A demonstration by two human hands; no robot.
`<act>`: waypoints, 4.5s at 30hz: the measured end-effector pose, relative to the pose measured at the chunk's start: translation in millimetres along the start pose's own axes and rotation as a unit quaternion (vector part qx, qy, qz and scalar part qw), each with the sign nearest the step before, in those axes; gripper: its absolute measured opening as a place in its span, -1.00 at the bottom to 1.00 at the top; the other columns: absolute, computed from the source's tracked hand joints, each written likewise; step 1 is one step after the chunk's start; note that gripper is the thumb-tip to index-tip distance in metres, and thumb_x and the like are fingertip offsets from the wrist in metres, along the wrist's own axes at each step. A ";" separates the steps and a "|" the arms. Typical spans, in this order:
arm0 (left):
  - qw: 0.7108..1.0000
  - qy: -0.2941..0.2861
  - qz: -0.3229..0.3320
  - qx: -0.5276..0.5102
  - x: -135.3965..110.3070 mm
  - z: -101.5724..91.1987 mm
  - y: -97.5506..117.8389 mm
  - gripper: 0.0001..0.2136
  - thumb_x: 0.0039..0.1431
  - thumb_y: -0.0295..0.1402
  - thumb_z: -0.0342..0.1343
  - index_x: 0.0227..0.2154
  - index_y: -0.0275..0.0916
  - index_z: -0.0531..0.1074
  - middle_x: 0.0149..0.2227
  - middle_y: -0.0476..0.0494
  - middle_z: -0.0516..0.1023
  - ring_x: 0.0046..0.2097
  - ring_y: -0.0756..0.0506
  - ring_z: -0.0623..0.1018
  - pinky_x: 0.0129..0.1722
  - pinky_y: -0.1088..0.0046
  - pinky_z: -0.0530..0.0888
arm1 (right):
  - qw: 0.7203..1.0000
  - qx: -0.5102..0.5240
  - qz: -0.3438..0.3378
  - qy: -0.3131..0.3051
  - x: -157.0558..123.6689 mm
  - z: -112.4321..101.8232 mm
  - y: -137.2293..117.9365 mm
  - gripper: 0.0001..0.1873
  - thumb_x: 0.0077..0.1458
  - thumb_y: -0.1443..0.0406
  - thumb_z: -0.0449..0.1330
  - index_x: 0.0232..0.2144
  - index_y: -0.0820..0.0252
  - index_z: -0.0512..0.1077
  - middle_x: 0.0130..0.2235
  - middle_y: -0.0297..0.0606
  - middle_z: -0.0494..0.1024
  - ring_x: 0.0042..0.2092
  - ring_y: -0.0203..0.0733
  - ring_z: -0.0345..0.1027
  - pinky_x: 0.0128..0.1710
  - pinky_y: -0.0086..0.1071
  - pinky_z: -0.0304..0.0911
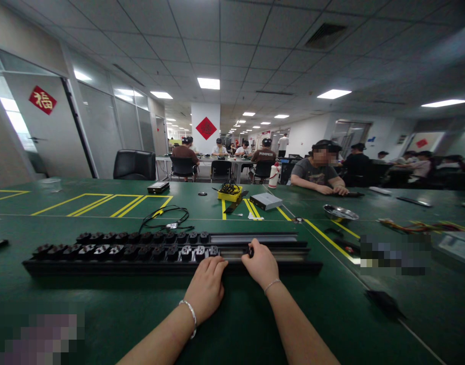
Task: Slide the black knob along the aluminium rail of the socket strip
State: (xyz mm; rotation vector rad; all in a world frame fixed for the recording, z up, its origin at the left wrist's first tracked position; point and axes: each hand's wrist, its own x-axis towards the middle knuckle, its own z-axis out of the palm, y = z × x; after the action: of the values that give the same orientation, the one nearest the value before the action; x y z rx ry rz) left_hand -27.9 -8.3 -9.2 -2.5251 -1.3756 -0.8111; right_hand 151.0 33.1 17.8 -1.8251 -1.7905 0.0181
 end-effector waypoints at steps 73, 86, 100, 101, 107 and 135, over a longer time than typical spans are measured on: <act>1.000 -0.010 -0.012 -0.007 0.4 -2.2 1.5 -0.51 -0.10 -0.60 -0.10 -0.04 -0.20 0.20 -0.01 -0.12 0.30 0.04 -0.13 0.27 0.07 0.19 0.19 | 1.000 -0.001 0.015 -0.011 0.4 -2.4 -0.4 -0.86 -0.10 0.32 0.04 -0.38 0.16 0.26 -0.36 -0.26 0.41 -0.25 -0.21 0.26 -0.36 -0.44 0.02; 1.000 -0.005 -0.004 -0.009 0.1 -2.6 0.7 -0.52 -0.10 -0.60 -0.08 -0.03 -0.21 0.20 -0.01 -0.13 0.29 0.04 -0.12 0.26 0.07 0.21 0.19 | 1.000 -0.001 0.017 -0.009 0.7 0.3 1.5 -0.86 -0.11 0.32 0.04 -0.38 0.15 0.24 -0.36 -0.26 0.40 -0.28 -0.23 0.25 -0.40 -0.44 -0.01; 1.000 -0.008 -0.006 -0.013 0.0 -2.2 0.7 -0.52 -0.11 -0.60 -0.09 -0.04 -0.21 0.20 -0.02 -0.14 0.30 0.03 -0.13 0.27 0.06 0.19 0.20 | 0.999 -0.010 0.025 -0.025 0.9 -2.7 -0.8 -0.85 -0.08 0.32 0.04 -0.36 0.16 0.25 -0.36 -0.26 0.39 -0.29 -0.24 0.24 -0.42 -0.45 -0.03; 1.000 -0.009 -0.006 -0.013 0.0 -2.1 0.7 -0.52 -0.11 -0.60 -0.09 -0.04 -0.21 0.20 -0.02 -0.14 0.30 0.03 -0.13 0.27 0.06 0.19 0.20 | 0.999 -0.009 0.025 -0.026 1.0 -2.9 -0.9 -0.85 -0.08 0.32 0.04 -0.35 0.16 0.25 -0.35 -0.25 0.39 -0.29 -0.24 0.24 -0.42 -0.45 -0.03; 1.000 -0.007 -0.004 -0.008 0.1 -0.8 0.8 -0.52 -0.11 -0.60 -0.09 -0.04 -0.20 0.20 -0.01 -0.13 0.29 0.04 -0.13 0.26 0.07 0.19 0.19 | 0.999 -0.008 0.026 -0.027 1.4 -2.0 0.2 -0.85 -0.09 0.33 0.04 -0.36 0.17 0.25 -0.36 -0.26 0.39 -0.29 -0.25 0.24 -0.42 -0.45 -0.04; 1.000 -0.006 -0.009 -0.013 -0.2 -0.1 -0.1 -0.51 -0.11 -0.60 -0.10 -0.04 -0.19 0.20 -0.01 -0.13 0.30 0.04 -0.13 0.27 0.06 0.16 0.19 | 0.999 -0.010 0.024 -0.023 0.3 -3.1 0.0 -0.85 -0.09 0.33 0.03 -0.36 0.15 0.23 -0.34 -0.25 0.39 -0.28 -0.24 0.25 -0.42 -0.46 -0.02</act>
State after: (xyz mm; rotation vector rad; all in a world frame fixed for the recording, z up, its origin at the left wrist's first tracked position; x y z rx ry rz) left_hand -28.1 -8.5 -9.2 -2.5447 -1.4014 -0.8224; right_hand 152.3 32.2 20.5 -1.8957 -1.7844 0.0602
